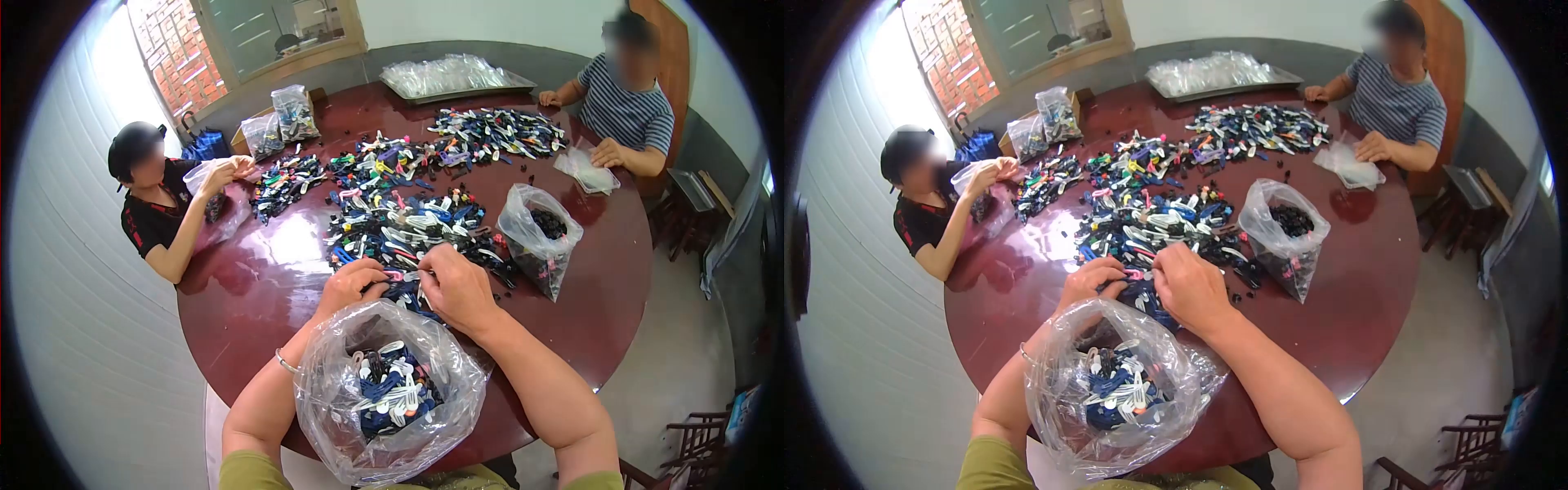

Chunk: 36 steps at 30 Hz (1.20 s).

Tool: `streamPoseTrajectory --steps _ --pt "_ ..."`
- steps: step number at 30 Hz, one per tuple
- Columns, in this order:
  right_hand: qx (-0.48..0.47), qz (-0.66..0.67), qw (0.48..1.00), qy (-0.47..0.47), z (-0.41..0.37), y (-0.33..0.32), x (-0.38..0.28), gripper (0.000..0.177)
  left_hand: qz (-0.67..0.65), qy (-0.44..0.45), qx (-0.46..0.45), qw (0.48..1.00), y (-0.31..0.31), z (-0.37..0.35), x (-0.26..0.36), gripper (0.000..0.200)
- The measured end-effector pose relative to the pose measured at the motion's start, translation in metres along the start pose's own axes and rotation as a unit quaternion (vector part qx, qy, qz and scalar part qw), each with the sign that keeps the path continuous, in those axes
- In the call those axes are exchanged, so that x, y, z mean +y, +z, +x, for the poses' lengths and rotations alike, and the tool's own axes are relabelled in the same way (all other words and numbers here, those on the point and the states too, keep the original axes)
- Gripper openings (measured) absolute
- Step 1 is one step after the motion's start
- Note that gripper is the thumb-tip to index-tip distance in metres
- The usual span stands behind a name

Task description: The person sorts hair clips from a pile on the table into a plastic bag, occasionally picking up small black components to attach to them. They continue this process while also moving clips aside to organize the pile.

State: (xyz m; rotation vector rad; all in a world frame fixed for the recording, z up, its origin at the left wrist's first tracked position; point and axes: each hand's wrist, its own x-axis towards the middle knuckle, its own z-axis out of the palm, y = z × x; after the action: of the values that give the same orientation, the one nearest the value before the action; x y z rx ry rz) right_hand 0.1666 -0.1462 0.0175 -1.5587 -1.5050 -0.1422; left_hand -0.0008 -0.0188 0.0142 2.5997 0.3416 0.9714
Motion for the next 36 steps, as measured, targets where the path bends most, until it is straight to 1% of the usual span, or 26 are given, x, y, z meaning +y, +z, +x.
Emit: streamPoseTrajectory --steps 1,2,5,6,7,9,11,12,13,15,17,18,21,23,24,27,28,31,34,36 --pt "-0.004 0.011 1.0 0.015 -0.001 -0.001 0.0 0.007 0.004 0.006 0.0 1.0 0.0 0.0 -0.001 0.015" --pt "-0.018 0.019 0.999 0.045 -0.001 -0.002 -0.001 0.007 -0.008 -0.007 -0.005 1.0 0.002 -0.002 -0.004 0.014" --pt "-0.007 0.107 0.986 0.124 0.002 -0.007 0.004 0.009 0.016 0.014 0.005 1.0 0.004 -0.005 -0.005 0.014" --pt "0.016 0.149 0.98 0.127 0.006 -0.015 -0.002 0.012 0.029 0.03 -0.008 0.999 0.004 -0.007 -0.008 0.016" --pt "0.031 0.253 0.952 0.172 0.01 -0.023 -0.011 0.01 0.035 0.038 -0.008 0.999 0.003 -0.006 -0.01 0.017" --pt "0.049 0.358 0.904 0.227 0.015 -0.052 -0.048 0.009 0.046 0.051 -0.009 0.998 0.003 -0.008 -0.013 0.018" --pt "-0.016 0.326 0.94 0.098 0.007 -0.075 -0.077 0.01 0.056 0.057 0.012 0.997 0.005 -0.008 -0.012 0.016" --pt "-0.044 0.308 0.95 0.032 0.005 -0.082 -0.085 0.011 0.061 0.057 0.015 0.996 0.007 -0.008 -0.013 0.016" --pt "-0.075 0.297 0.95 -0.059 0.008 -0.083 -0.089 0.013 0.066 0.059 0.017 0.996 0.007 -0.007 -0.013 0.015" --pt "-0.037 0.251 0.963 -0.089 0.009 -0.07 -0.088 0.014 0.065 0.055 0.016 0.996 0.007 -0.006 -0.012 0.015" --pt "0.012 0.272 0.961 0.039 0.006 -0.048 -0.063 0.015 0.062 0.045 0.008 0.997 0.007 -0.008 -0.014 0.015" --pt "0.018 0.237 0.968 0.077 0.008 -0.039 -0.052 0.014 0.057 0.049 0.008 0.997 0.009 -0.009 -0.014 0.014" --pt "-0.014 0.111 0.994 0.012 0.006 -0.005 -0.015 0.014 0.046 0.07 0.001 0.996 0.011 -0.008 -0.014 0.014" --pt "-0.035 0.027 0.997 -0.063 -0.001 0.013 0.006 0.014 0.041 0.094 -0.02 0.995 0.009 -0.008 -0.01 0.015" --pt "-0.046 -0.015 0.994 -0.099 -0.003 0.016 0.009 0.015 0.046 0.126 -0.027 0.991 0.01 -0.009 -0.012 0.015" --pt "-0.081 -0.029 0.994 -0.072 -0.008 0.017 0.007 0.014 0.028 0.113 -0.032 0.993 0.011 -0.011 -0.013 0.016" --pt "-0.069 -0.034 0.993 -0.086 -0.008 0.019 0.007 0.012 0.029 0.112 -0.031 0.993 0.01 -0.012 -0.013 0.016" --pt "-0.071 -0.022 0.995 -0.061 -0.008 0.02 0.006 0.011 0.032 0.114 -0.028 0.993 0.009 -0.011 -0.013 0.016" --pt "-0.073 -0.014 0.995 -0.073 -0.007 0.02 0.006 0.011 0.044 0.123 -0.029 0.991 0.008 -0.011 -0.011 0.016" --pt "-0.058 -0.001 0.995 -0.076 -0.006 0.019 0.003 0.011 0.064 0.133 -0.028 0.989 0.008 -0.011 -0.009 0.015"
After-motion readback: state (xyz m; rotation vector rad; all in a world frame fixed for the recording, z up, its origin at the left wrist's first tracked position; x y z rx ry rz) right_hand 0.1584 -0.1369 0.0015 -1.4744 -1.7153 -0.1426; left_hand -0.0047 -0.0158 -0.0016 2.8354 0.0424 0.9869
